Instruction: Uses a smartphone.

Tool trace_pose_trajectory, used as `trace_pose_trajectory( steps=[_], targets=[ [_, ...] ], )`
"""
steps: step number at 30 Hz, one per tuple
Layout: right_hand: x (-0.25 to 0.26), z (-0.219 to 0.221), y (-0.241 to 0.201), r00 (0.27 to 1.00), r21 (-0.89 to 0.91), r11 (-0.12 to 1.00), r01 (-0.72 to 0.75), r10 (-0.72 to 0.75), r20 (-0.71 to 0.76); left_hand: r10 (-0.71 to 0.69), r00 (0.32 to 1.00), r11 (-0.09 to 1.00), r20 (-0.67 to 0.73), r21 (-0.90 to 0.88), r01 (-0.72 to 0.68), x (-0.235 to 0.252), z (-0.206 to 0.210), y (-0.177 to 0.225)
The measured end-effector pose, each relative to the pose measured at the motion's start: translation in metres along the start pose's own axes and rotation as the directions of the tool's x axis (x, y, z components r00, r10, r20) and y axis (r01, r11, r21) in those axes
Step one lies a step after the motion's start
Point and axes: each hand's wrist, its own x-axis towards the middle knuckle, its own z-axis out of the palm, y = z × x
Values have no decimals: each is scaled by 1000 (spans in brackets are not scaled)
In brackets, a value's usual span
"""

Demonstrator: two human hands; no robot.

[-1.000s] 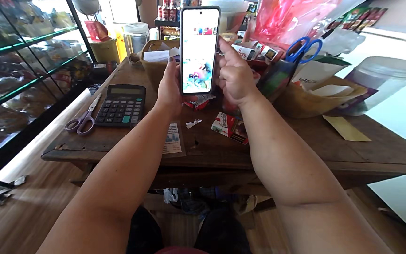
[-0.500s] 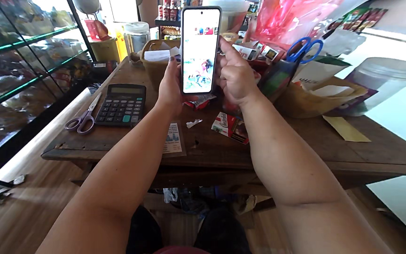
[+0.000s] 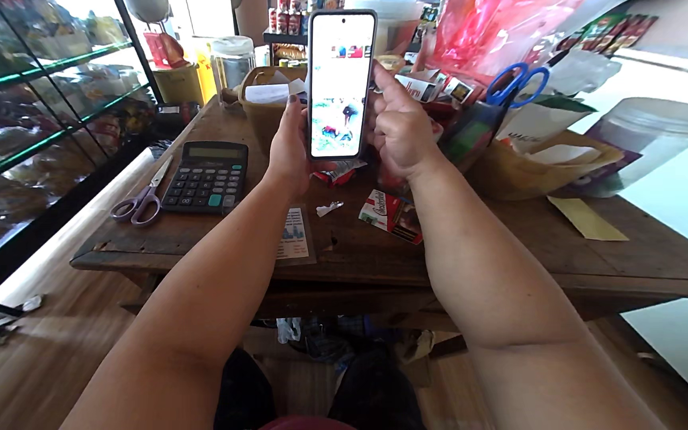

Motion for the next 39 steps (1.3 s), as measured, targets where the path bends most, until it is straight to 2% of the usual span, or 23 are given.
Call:
trace_pose_trajectory(
  steps=[39],
  targets=[
    [0, -1, 0, 1000, 8, 1000, 2, -2, 12, 20, 1000, 1000, 14, 5, -20, 1, -1, -1]
  ],
)
